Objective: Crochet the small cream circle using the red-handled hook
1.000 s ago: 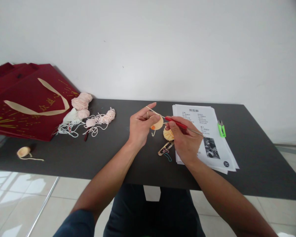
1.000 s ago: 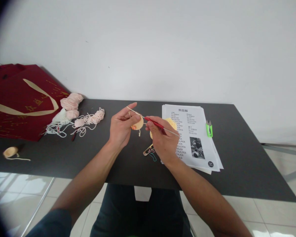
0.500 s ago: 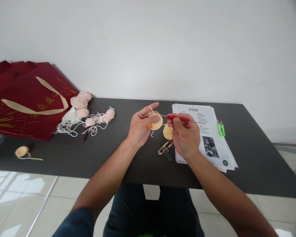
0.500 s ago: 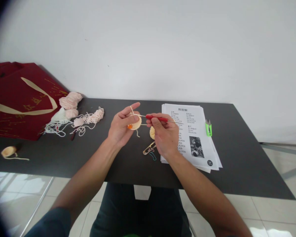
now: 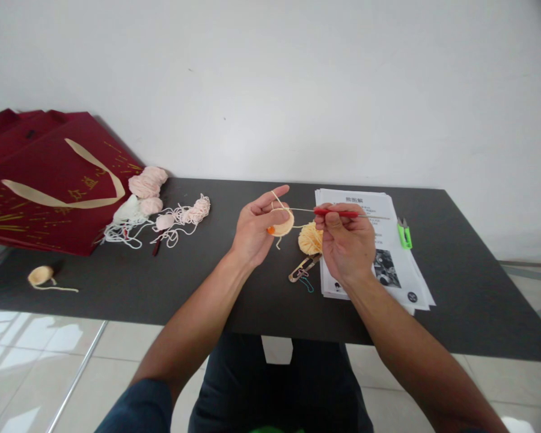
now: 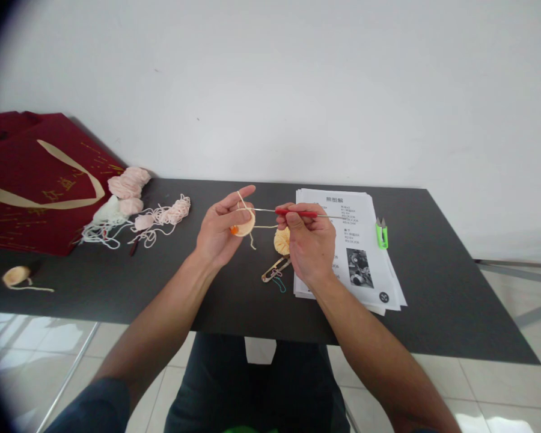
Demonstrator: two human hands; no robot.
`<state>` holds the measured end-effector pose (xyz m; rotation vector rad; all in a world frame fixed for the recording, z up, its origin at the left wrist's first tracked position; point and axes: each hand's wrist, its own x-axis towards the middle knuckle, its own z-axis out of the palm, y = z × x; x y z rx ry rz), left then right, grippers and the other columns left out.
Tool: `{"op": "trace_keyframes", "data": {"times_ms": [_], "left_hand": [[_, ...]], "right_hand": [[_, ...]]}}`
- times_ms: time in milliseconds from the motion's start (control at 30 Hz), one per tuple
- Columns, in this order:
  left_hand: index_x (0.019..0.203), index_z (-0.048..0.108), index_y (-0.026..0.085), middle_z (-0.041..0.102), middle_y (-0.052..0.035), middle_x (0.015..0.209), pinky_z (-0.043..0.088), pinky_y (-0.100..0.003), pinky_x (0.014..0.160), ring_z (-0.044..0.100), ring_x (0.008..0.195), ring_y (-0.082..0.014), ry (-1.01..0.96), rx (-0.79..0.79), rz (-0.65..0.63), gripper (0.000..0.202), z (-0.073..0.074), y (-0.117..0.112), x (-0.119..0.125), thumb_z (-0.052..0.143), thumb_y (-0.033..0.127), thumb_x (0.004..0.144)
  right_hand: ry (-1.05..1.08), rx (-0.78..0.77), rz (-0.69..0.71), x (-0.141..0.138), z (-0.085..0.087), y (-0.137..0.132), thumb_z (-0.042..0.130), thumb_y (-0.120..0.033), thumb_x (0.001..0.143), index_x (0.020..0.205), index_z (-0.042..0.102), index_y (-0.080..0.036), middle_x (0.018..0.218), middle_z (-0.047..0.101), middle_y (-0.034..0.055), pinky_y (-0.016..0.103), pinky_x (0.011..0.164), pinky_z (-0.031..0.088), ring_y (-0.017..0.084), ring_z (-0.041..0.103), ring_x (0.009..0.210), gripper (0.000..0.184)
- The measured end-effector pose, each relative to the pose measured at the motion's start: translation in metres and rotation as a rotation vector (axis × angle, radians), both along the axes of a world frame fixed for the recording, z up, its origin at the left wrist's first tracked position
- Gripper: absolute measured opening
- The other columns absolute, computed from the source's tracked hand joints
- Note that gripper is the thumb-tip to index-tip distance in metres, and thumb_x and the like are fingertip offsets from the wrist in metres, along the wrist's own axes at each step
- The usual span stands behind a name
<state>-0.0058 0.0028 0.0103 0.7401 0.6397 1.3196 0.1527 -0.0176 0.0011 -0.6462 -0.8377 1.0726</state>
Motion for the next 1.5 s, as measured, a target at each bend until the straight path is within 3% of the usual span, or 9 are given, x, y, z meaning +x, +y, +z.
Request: {"op": "trace_keyframes", "data": {"times_ms": [233, 467, 667, 833, 933, 1033, 1200, 1500], "left_hand": [[0.111, 0.080, 0.018, 0.064, 0.0021, 0.068, 0.036, -0.022, 0.056, 0.050, 0.059, -0.0073, 0.056, 0.052, -0.014, 0.048, -0.003, 0.002, -0.005, 0.075, 0.009, 0.065], [0.101, 0.082, 0.014, 0.059, 0.0007, 0.062, 0.032, -0.023, 0.053, 0.046, 0.056, -0.0079, 0.021, 0.045, -0.097, 0.044, -0.001, 0.003, -0.009, 0.067, 0.010, 0.060], [0.085, 0.081, 0.016, 0.063, -0.0006, 0.063, 0.036, -0.023, 0.055, 0.050, 0.057, -0.0086, -0.022, 0.043, -0.144, 0.026, 0.000, 0.002, -0.008, 0.073, 0.012, 0.060], [0.078, 0.081, 0.018, 0.074, -0.0025, 0.078, 0.046, -0.025, 0.063, 0.060, 0.065, -0.0106, 0.140, 0.053, -0.009, 0.020, -0.002, -0.002, -0.002, 0.091, 0.019, 0.061], [0.086, 0.083, 0.018, 0.077, -0.0036, 0.084, 0.048, -0.026, 0.067, 0.064, 0.069, -0.0122, 0.232, 0.058, 0.052, 0.023, -0.005, -0.003, 0.001, 0.090, 0.020, 0.064], [0.109, 0.081, 0.020, 0.074, 0.0002, 0.078, 0.048, -0.025, 0.067, 0.062, 0.065, -0.0105, 0.255, 0.054, 0.066, 0.042, -0.007, -0.003, 0.004, 0.087, 0.019, 0.068], [0.129, 0.073, 0.021, 0.070, 0.0032, 0.075, 0.045, -0.023, 0.062, 0.058, 0.061, -0.0080, 0.268, 0.066, 0.089, 0.062, -0.006, -0.004, 0.006, 0.085, 0.016, 0.069], [0.110, 0.080, 0.018, 0.072, 0.0011, 0.078, 0.047, -0.024, 0.065, 0.062, 0.065, -0.0100, 0.296, 0.026, 0.048, 0.043, -0.008, -0.003, 0.005, 0.083, 0.016, 0.068]], "right_hand": [[-0.124, 0.069, -0.043, 0.001, -0.001, -0.002, 0.085, -0.028, 0.081, 0.086, 0.071, -0.026, 0.088, 0.080, -0.0013, 0.027, 0.062, 0.056, 0.011, 0.068, 0.066, 0.015], [-0.100, 0.117, 0.048, 0.004, 0.001, -0.002, 0.086, -0.027, 0.081, 0.086, 0.070, -0.025, 0.085, 0.079, -0.0002, 0.024, 0.060, 0.051, 0.010, 0.064, 0.065, 0.017], [0.004, -0.066, 0.194, 0.008, 0.001, 0.000, 0.090, -0.033, 0.078, 0.085, 0.067, -0.025, 0.086, 0.077, -0.0028, 0.018, 0.060, 0.055, 0.006, 0.063, 0.066, 0.025], [0.124, -0.230, 0.236, 0.005, -0.004, 0.001, 0.091, -0.033, 0.076, 0.085, 0.071, -0.027, 0.092, 0.080, -0.0049, 0.013, 0.068, 0.063, 0.005, 0.071, 0.072, 0.023], [0.111, -0.251, 0.202, -0.003, -0.005, -0.004, 0.088, -0.032, 0.080, 0.089, 0.073, -0.026, 0.096, 0.082, -0.0037, 0.017, 0.075, 0.066, 0.007, 0.076, 0.078, 0.018], [0.074, -0.236, 0.155, -0.010, -0.006, -0.008, 0.083, -0.030, 0.085, 0.092, 0.074, -0.025, 0.097, 0.082, -0.0028, 0.018, 0.082, 0.067, 0.007, 0.077, 0.079, 0.013], [0.044, -0.244, 0.112, -0.015, -0.006, -0.009, 0.083, -0.030, 0.085, 0.091, 0.073, -0.024, 0.092, 0.082, -0.0019, 0.020, 0.080, 0.066, 0.007, 0.075, 0.075, 0.013], [0.028, -0.231, 0.098, -0.015, -0.005, -0.006, 0.086, -0.031, 0.081, 0.089, 0.071, -0.023, 0.087, 0.081, -0.0010, 0.026, 0.077, 0.064, 0.010, 0.072, 0.073, 0.018]]}}
